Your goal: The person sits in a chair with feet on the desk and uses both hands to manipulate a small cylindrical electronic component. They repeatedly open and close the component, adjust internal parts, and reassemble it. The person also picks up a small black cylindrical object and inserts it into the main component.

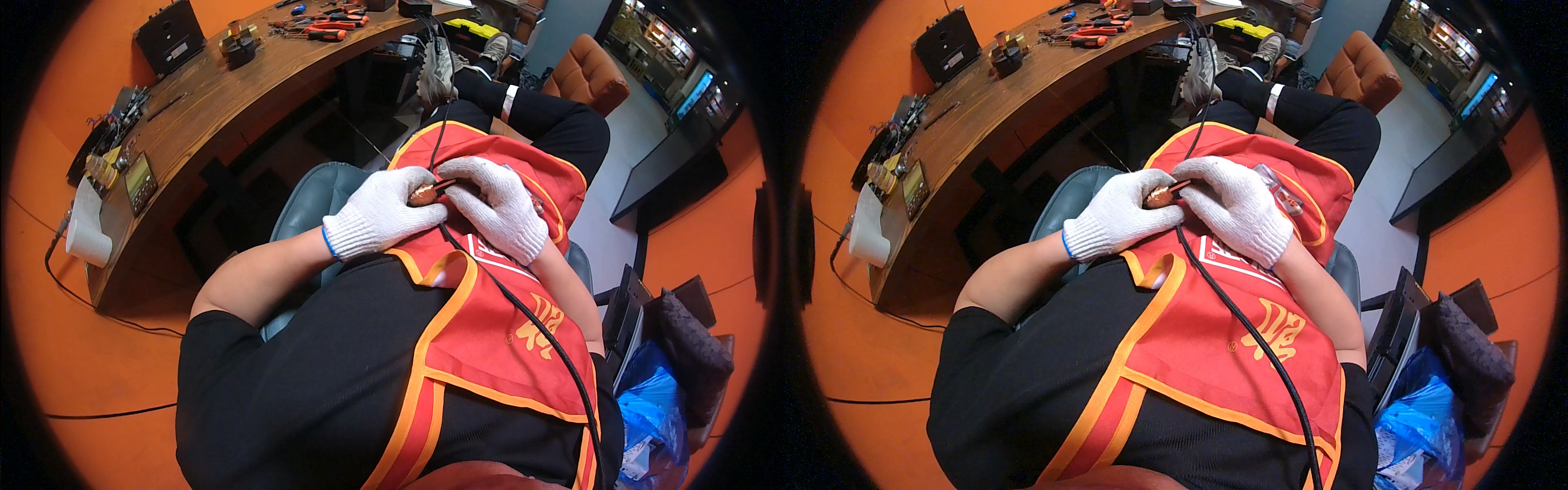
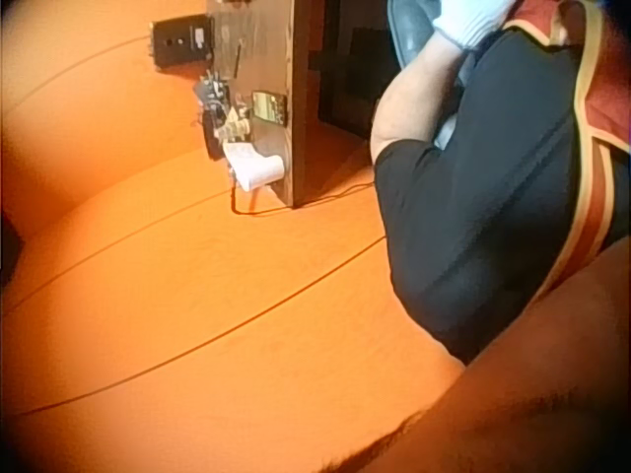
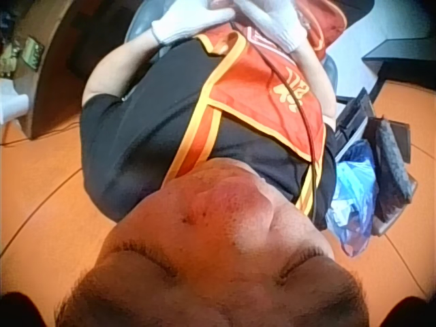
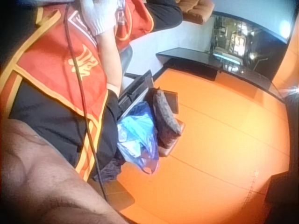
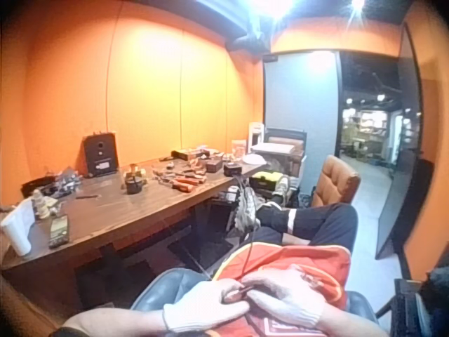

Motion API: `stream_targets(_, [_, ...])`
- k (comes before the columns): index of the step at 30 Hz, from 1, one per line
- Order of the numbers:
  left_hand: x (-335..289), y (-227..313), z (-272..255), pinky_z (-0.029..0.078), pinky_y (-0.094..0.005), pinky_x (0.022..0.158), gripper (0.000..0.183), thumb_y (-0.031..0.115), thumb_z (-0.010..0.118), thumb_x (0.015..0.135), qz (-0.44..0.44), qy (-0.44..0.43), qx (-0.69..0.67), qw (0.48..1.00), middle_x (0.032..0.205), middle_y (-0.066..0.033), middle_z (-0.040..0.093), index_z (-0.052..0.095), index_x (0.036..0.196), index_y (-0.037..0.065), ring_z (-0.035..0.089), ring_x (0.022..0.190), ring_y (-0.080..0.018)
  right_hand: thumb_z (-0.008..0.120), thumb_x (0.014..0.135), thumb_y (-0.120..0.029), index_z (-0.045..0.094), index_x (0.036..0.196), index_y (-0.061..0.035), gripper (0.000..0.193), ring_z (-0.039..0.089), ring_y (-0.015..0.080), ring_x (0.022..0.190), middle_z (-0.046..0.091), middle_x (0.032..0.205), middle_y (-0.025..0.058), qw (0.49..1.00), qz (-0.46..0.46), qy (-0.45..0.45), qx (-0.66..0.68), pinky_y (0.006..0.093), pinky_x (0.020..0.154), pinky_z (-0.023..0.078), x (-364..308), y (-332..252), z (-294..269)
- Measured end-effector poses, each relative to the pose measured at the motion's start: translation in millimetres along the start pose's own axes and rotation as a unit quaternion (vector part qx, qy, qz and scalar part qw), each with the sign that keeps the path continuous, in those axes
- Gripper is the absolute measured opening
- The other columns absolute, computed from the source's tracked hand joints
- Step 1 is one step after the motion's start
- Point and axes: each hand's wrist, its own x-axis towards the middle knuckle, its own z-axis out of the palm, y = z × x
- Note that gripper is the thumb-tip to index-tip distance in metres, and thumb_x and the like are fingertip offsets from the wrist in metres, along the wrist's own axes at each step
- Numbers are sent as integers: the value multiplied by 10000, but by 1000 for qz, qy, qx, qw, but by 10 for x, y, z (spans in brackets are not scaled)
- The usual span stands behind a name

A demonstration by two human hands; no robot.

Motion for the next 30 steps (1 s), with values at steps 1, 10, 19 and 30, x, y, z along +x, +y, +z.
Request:
stream_targets(1, [8, -9, -3, 589, -388, 913, 536, 412, 808, 941, 4, -1, -16, 1000, 1068, -207, 784, 729, 1254, -16, 775, 978, -285, 697, 1037, -98, 722, 1257, 11, 247, 737, 184, 1039, 759, 1190, 137, 1000, -20, -1, 1, 298, 944, 579, 13, 20, 2])
stream_targets(10, [1, -10, 31, 587, -382, 896, 510, 406, 799, 953, 22, -20, -23, 999, 1047, -192, 784, 731, 1230, -17, 767, 961, -258, 688, 1049, -132, 722, 1204, 20, 220, 740, 212, 1033, 756, 1173, 140, 996, 81, -38, 6, 312, 947, 585, -23, -47, -47])
stream_targets(19, [13, 86, -5, 561, -345, 995, 439, 262, 805, 962, -53, -56, -29, 997, 1168, -142, 764, 723, 1278, -32, 715, 1077, -189, 704, 1053, -143, 725, 1214, 19, 230, 751, 195, 948, 783, 1077, 118, 1000, 13, 20, 13, 310, 874, 594, -39, 3, 24])
stream_targets(30, [27, -41, 76, 589, -376, 914, 431, 343, 775, 957, 9, -16, -28, 999, 1071, -209, 779, 738, 1214, 0, 773, 983, -299, 674, 1070, -129, 712, 1247, -1, 222, 750, 190, 946, 787, 1097, 133, 998, 58, -8, 26, 309, 874, 587, -30, 29, -11])
